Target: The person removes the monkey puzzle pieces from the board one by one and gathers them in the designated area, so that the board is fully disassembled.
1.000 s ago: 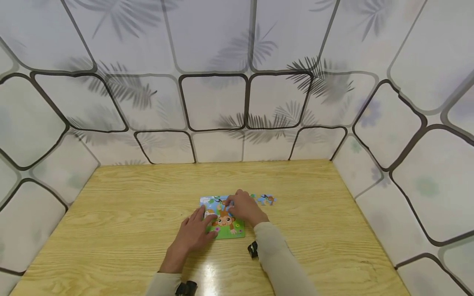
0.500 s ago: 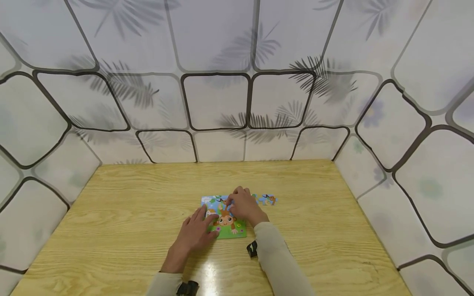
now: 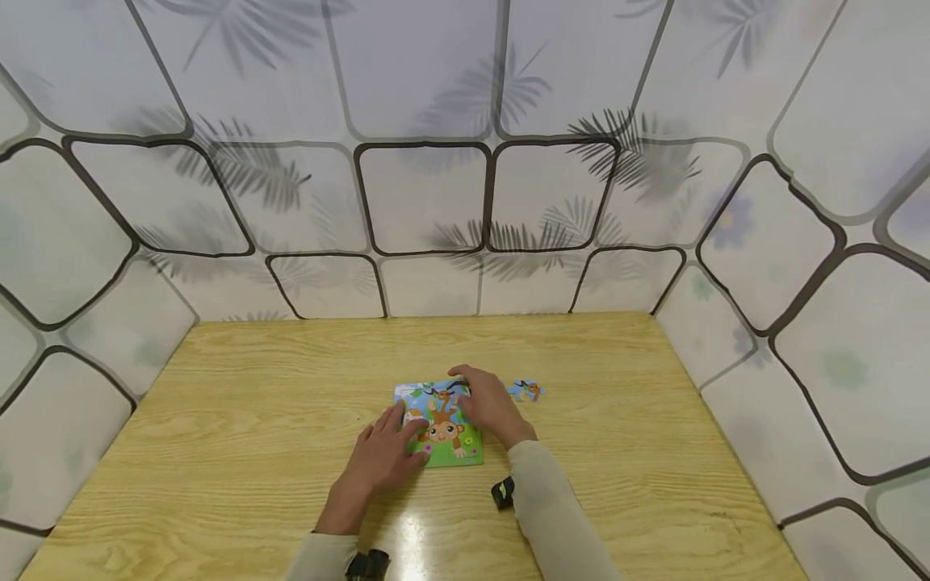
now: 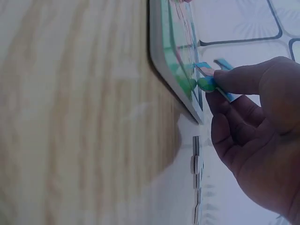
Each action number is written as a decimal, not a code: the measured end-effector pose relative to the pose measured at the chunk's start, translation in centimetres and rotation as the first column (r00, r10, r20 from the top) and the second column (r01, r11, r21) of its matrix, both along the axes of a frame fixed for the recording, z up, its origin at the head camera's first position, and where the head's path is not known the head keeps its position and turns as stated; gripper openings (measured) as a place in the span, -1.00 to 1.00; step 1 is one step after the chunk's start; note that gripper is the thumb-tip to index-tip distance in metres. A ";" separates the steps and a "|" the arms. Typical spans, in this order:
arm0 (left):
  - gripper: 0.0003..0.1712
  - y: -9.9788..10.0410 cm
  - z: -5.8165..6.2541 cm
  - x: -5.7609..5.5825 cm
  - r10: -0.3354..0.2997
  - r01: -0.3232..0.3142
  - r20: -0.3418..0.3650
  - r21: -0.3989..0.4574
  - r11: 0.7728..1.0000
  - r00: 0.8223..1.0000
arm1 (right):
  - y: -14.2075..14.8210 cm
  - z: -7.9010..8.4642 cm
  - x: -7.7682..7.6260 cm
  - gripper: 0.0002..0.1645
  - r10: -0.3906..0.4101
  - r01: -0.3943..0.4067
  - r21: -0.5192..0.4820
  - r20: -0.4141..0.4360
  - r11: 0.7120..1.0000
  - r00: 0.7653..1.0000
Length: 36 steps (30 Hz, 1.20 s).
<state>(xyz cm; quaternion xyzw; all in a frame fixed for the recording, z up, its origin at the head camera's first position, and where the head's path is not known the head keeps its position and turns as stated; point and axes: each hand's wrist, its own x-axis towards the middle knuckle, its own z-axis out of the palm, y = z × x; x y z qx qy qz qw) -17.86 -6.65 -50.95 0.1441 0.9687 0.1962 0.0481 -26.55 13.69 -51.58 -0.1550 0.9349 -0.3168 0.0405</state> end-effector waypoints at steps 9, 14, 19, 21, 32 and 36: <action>-0.50 -0.2 0.1 0.0 0.012 -0.012 -0.007 0.021 1.000 1.000 | 1.6 0.1 -0.2 -0.65 -0.079 0.077 -0.036 -0.036 0.996 0.996; -0.50 -0.3 -0.1 0.0 0.021 -0.021 -0.010 0.032 0.999 1.000 | 3.0 0.3 -0.4 -0.68 -0.108 0.104 -0.065 -0.057 0.992 0.992; -0.50 -0.3 -0.1 0.0 0.021 -0.020 -0.011 0.037 0.999 1.000 | 4.9 0.6 -0.5 -0.68 -0.124 0.121 -0.063 -0.045 0.991 0.991; -0.50 -0.4 0.0 0.0 0.019 -0.019 -0.007 0.040 0.999 1.000 | 5.8 0.6 -0.6 -0.68 -0.138 0.135 -0.054 -0.041 0.989 0.990; -0.50 -0.3 -0.4 -0.1 0.012 -0.013 0.012 0.053 0.999 1.000 | 11.1 0.1 -0.6 -0.65 -0.177 0.178 0.033 -0.029 0.983 0.984; -0.50 -0.2 -0.4 0.0 0.012 -0.013 0.008 0.070 0.997 1.000 | 12.6 0.1 -0.4 -0.66 -0.190 0.192 0.043 -0.033 0.981 0.981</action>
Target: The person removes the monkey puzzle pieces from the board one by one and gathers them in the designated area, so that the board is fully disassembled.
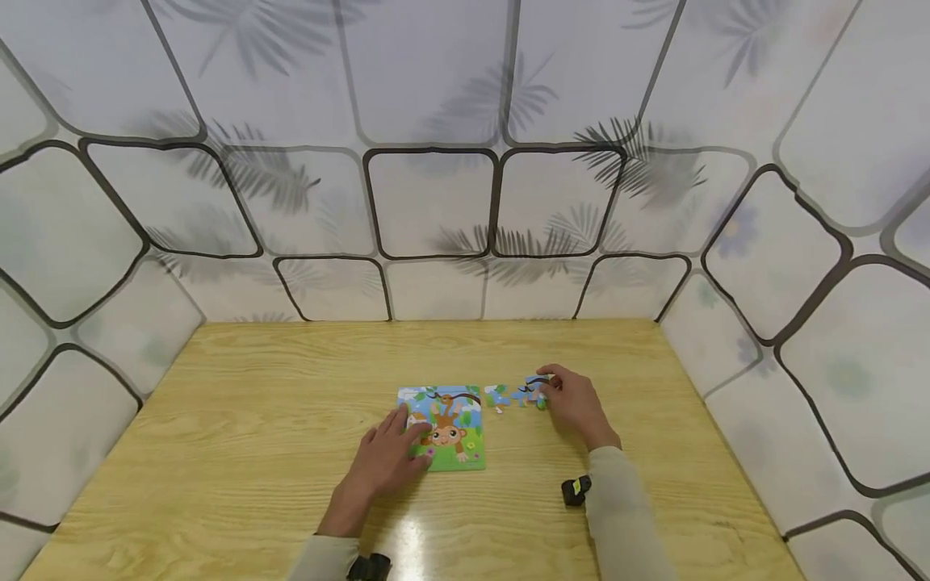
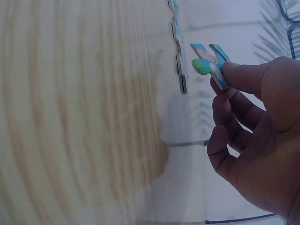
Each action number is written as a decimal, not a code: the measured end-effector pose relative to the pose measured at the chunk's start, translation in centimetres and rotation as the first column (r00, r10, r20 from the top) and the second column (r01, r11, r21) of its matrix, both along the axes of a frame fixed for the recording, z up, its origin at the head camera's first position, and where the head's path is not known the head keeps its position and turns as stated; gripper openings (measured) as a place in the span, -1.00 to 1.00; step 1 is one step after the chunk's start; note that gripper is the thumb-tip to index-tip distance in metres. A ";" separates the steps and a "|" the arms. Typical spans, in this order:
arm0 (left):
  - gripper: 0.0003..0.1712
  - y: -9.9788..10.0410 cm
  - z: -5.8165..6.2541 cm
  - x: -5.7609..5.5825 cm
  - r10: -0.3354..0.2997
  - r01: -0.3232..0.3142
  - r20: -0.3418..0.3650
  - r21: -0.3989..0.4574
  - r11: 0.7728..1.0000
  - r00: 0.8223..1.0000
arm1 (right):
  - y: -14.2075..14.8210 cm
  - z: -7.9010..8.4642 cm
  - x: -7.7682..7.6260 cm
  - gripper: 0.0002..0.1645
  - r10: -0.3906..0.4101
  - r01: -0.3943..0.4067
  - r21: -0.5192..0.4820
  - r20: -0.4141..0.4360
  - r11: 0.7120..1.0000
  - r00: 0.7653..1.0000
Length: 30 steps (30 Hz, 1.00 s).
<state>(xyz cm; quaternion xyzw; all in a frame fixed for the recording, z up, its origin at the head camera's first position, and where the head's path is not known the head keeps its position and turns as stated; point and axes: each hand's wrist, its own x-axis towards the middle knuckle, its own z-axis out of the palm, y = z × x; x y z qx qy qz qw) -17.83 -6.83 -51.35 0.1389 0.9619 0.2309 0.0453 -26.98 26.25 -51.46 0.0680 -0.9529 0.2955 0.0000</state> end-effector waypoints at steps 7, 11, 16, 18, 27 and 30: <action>-0.51 0.1 -0.2 0.2 0.010 -0.010 0.010 0.007 1.000 1.000 | 2.0 -0.4 -0.1 -0.61 -0.011 0.011 0.038 0.007 0.999 1.000; -0.50 0.1 -0.4 0.3 0.008 -0.008 0.014 0.009 1.000 1.000 | 2.6 -0.7 0.2 -0.59 -0.039 0.037 0.054 0.050 0.998 0.998; -0.50 0.0 -0.3 0.5 0.012 -0.012 0.022 0.015 1.000 1.000 | 2.9 -0.9 0.5 -0.55 -0.054 0.049 0.069 0.070 0.996 0.996; -0.50 0.1 -0.3 0.5 0.013 -0.013 0.022 0.015 1.000 1.000 | 3.0 -0.9 0.5 -0.55 -0.047 0.042 0.082 0.058 0.996 0.997; -0.50 0.2 -0.2 0.2 0.020 -0.020 0.018 0.022 1.000 1.000 | 3.1 -0.9 0.3 -0.59 -0.049 0.045 0.077 0.048 0.996 0.998; -0.51 0.2 -0.3 0.1 0.023 -0.023 0.011 0.033 0.999 1.000 | 2.9 -0.7 0.4 -0.59 -0.061 0.059 0.050 0.051 0.997 0.997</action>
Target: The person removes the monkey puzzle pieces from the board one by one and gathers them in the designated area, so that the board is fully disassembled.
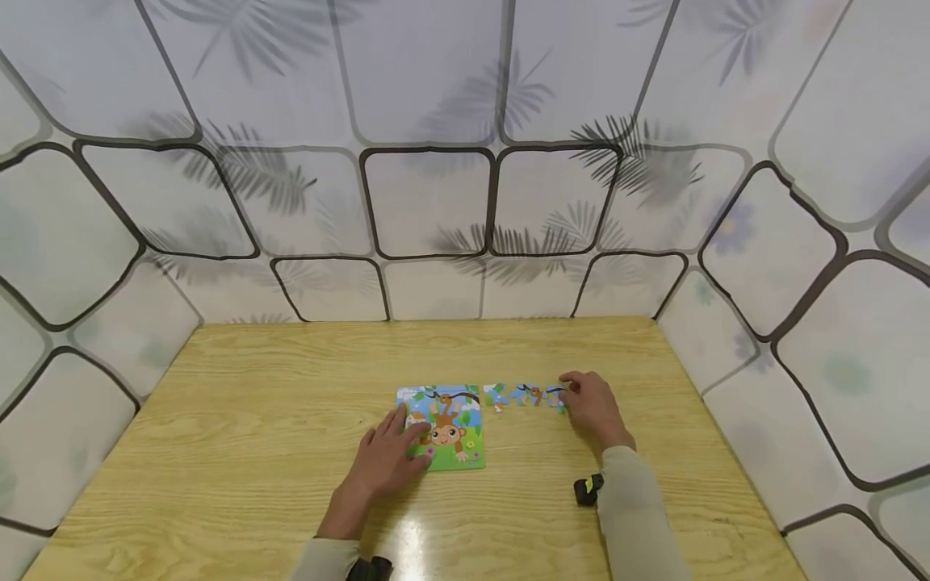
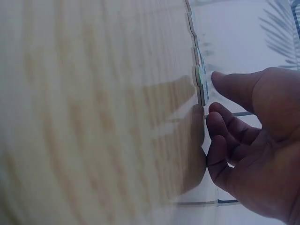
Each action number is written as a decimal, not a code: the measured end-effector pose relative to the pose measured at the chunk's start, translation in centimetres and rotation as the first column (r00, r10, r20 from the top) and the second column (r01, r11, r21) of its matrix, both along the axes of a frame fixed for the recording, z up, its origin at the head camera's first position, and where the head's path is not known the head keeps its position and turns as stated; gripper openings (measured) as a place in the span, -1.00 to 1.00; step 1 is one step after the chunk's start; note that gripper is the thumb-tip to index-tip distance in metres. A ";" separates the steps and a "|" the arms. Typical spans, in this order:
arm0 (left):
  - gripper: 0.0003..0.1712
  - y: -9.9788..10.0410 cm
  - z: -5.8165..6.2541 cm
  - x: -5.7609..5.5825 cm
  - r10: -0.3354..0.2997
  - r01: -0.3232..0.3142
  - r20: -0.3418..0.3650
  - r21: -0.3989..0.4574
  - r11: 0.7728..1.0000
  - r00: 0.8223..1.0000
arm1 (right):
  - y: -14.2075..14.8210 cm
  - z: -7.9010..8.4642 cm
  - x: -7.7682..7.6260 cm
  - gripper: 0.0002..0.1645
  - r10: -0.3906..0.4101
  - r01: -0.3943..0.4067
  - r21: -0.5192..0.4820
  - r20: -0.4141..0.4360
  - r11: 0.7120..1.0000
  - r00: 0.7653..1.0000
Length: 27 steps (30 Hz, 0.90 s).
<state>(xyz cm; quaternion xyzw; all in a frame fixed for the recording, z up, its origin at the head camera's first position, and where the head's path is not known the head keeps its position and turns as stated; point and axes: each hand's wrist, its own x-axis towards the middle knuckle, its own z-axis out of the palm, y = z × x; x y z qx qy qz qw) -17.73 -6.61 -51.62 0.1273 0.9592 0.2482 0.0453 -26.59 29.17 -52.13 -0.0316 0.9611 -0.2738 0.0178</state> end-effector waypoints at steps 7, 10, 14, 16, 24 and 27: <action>-0.39 0.1 -0.2 -0.1 0.064 -0.065 0.022 0.073 0.995 0.998 | -1.7 0.2 0.6 -0.60 0.013 -0.015 -0.082 -0.027 0.997 1.000; -0.34 -0.1 -0.1 -0.2 0.130 -0.131 0.019 0.099 0.986 0.991 | -3.0 0.4 0.6 -0.62 0.020 -0.024 -0.115 -0.038 0.993 0.999; -0.32 -0.3 0.1 -0.5 0.200 -0.200 0.012 0.094 0.975 0.980 | -4.7 0.6 0.4 -0.66 0.055 -0.063 -0.141 -0.060 0.988 0.997; -0.31 -0.5 0.1 -0.6 0.221 -0.221 0.014 0.081 0.972 0.975 | -5.4 0.7 0.4 -0.69 0.085 -0.094 -0.144 -0.070 0.985 0.994; -0.25 -0.9 0.0 -0.8 0.246 -0.246 0.011 0.039 0.968 0.969 | -9.2 0.6 0.5 -0.76 0.171 -0.179 -0.150 -0.068 0.972 0.983; -0.23 -0.9 -0.1 -0.8 0.241 -0.241 0.014 0.029 0.970 0.970 | -10.9 0.5 0.5 -0.78 0.221 -0.227 -0.113 -0.069 0.967 0.973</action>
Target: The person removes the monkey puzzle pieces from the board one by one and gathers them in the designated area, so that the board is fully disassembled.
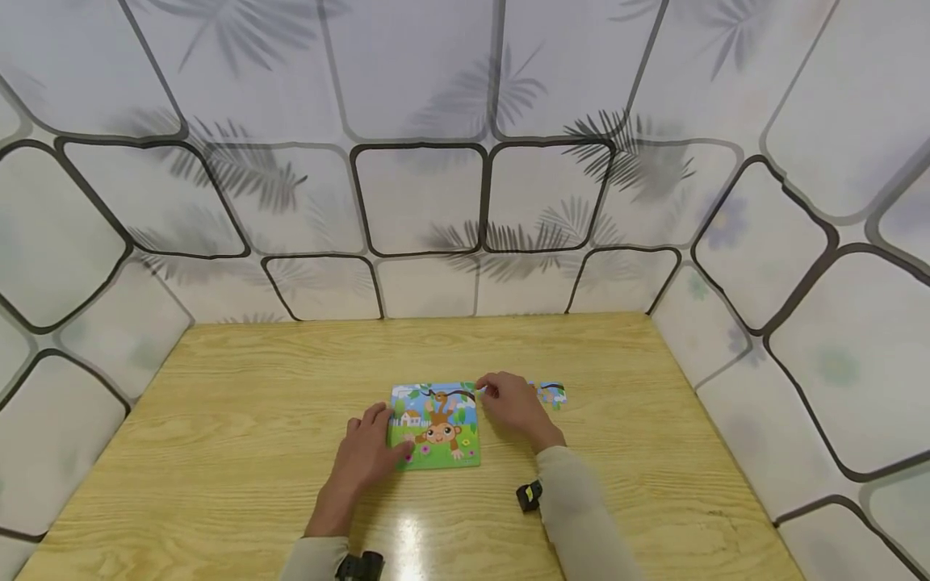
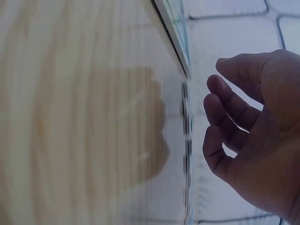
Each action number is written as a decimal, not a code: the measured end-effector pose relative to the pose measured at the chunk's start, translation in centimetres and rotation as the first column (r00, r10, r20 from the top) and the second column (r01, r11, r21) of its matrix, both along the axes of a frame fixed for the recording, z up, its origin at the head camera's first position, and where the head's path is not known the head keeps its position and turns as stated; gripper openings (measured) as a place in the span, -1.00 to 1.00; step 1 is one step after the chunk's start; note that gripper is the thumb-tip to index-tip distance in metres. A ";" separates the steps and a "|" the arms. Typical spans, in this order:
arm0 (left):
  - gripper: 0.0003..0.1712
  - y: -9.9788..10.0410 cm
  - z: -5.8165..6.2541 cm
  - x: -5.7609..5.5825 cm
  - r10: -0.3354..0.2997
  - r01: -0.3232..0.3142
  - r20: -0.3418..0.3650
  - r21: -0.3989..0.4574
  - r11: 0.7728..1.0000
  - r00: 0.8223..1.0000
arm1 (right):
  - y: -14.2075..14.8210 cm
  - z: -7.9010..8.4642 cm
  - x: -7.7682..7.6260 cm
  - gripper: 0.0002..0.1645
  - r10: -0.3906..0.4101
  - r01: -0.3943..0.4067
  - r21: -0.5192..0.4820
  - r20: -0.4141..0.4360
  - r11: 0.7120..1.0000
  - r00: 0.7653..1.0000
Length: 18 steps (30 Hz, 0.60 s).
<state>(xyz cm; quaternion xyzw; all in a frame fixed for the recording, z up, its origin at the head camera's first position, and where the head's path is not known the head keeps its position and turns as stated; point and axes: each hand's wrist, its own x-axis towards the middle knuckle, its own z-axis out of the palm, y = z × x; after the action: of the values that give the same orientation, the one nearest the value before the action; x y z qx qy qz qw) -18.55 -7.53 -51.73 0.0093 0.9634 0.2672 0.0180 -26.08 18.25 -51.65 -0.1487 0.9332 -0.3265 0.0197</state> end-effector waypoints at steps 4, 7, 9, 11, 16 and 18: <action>-0.21 -0.1 -0.1 0.0 0.003 -0.003 0.006 0.001 1.000 1.000 | -2.2 0.0 0.1 -0.79 0.087 -0.088 0.027 0.025 0.996 0.996; -0.20 0.0 -0.1 0.0 0.004 -0.004 -0.003 -0.002 1.000 1.000 | -3.5 0.0 0.2 -0.77 0.150 -0.152 0.028 0.062 0.988 0.987; -0.21 -0.1 -0.1 -0.1 0.003 -0.003 -0.005 -0.007 1.000 1.000 | -4.1 0.1 0.3 -0.75 0.181 -0.185 0.027 0.092 0.982 0.979; -0.22 -0.1 -0.1 -0.1 -0.001 0.001 -0.006 -0.014 1.000 1.000 | -4.6 0.1 0.4 -0.72 0.205 -0.209 0.030 0.106 0.977 0.973; -0.23 -0.2 -0.1 0.0 -0.010 0.010 -0.007 -0.029 1.000 1.000 | -6.0 0.4 0.6 -0.70 0.245 -0.252 0.058 0.100 0.966 0.964; -0.23 -0.2 -0.1 0.0 -0.012 0.012 -0.012 -0.033 0.999 1.000 | -6.8 0.5 0.7 -0.69 0.261 -0.270 0.107 0.092 0.957 0.961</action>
<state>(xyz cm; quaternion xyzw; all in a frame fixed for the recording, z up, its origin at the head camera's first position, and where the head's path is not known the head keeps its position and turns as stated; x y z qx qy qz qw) -18.53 -7.75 -51.78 0.0164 0.9677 0.2514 0.0137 -25.39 11.42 -51.17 -0.2583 0.9211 -0.2703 0.1080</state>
